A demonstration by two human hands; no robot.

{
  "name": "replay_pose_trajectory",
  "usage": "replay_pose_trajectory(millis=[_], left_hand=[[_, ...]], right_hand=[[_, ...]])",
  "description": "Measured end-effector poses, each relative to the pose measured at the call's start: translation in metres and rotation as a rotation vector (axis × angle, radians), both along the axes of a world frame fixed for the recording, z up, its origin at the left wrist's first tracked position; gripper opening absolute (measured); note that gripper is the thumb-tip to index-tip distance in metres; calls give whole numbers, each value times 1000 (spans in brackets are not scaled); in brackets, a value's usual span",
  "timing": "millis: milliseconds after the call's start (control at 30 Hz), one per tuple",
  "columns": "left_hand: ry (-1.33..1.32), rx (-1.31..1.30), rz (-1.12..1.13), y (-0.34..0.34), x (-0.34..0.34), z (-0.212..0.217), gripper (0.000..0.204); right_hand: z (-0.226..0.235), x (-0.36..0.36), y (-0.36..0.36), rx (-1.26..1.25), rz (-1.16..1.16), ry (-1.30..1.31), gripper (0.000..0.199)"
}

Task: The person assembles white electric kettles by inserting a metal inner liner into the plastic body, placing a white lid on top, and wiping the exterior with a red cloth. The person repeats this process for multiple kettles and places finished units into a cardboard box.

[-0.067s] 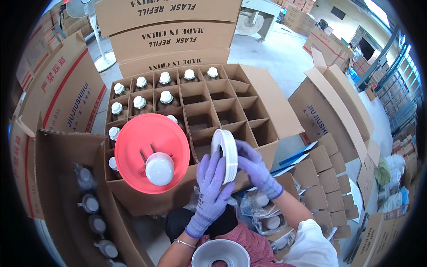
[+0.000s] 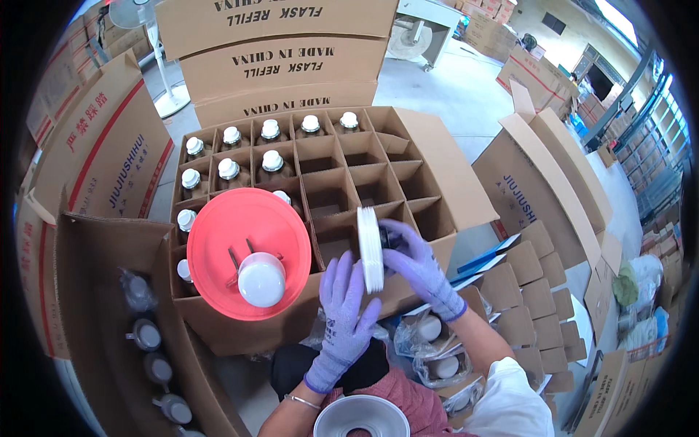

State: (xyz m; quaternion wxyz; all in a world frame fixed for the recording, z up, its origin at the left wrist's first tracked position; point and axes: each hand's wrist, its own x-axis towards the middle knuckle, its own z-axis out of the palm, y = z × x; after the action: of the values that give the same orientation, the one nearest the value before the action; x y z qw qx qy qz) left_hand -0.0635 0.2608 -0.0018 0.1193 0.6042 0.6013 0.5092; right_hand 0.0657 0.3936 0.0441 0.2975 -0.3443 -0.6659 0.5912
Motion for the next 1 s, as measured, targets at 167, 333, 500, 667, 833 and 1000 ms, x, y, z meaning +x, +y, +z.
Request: replay_pose_trajectory(millis=[167, 333, 500, 667, 833, 1000], left_hand=[[-365, -190, -160, -5, -1, -12, 40], [-369, -239, -440, -4, -13, -5, 40], [-423, -282, -562, -12, -21, -16, 37], [-378, -343, -606, -18, -29, -17, 39], [-393, -368, -625, -15, -18, -26, 38], [-685, -305, -391, -15, -7, -9, 50]], right_hand=[[-24, -29, 93, 811, 75, -877, 59], [-9, -115, 216, 1203, -49, -722, 30], [-64, -191, 359, 914, -133, -1090, 59], [-130, -203, 389, 665, -340, -948, 51], [-55, -174, 328, 946, -402, -740, 55], [37, -82, 243, 914, -416, -47, 45]])
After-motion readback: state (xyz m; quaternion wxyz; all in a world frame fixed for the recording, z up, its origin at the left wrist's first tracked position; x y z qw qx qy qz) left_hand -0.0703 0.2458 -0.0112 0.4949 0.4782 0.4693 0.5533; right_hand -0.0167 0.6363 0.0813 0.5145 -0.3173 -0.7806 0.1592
